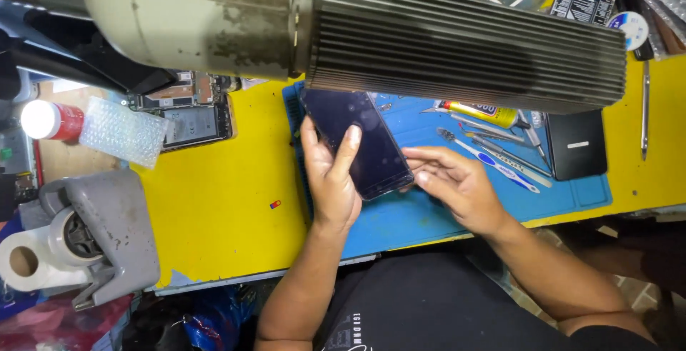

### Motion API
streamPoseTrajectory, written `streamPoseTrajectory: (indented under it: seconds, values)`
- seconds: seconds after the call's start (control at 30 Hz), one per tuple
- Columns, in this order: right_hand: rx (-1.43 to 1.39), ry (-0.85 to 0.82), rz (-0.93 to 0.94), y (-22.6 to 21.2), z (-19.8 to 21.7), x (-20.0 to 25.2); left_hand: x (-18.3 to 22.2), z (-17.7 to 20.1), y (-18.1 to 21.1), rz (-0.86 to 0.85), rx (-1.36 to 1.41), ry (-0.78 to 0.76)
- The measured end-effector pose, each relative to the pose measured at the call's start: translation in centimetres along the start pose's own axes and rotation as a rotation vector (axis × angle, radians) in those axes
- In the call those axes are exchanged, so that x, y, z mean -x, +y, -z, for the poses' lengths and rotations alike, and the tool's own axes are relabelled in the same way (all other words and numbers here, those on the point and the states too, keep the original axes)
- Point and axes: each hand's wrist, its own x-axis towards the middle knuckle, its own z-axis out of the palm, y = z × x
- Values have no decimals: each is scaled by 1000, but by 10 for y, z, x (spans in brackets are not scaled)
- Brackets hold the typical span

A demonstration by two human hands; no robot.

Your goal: The person holds a dark smartphone and uses a metal prying tool to work along the seam between the screen and the frame. They rotate the phone to access different edges and continue prying at the bottom edge.

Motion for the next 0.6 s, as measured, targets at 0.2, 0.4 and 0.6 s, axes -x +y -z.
streamPoseTrajectory:
  seconds: [0.2, 0.4, 0.6]
  values:
    - [-162, 20, -49, 18, 2, 2, 10, -1, 3, 84, 72, 31]
    - [-69, 4, -39, 17, 8, 6, 11, 9, -6, 94, 61, -24]
    - [-25, 29, -47, 5, 3, 13, 8, 19, -13, 155, 132, -53]
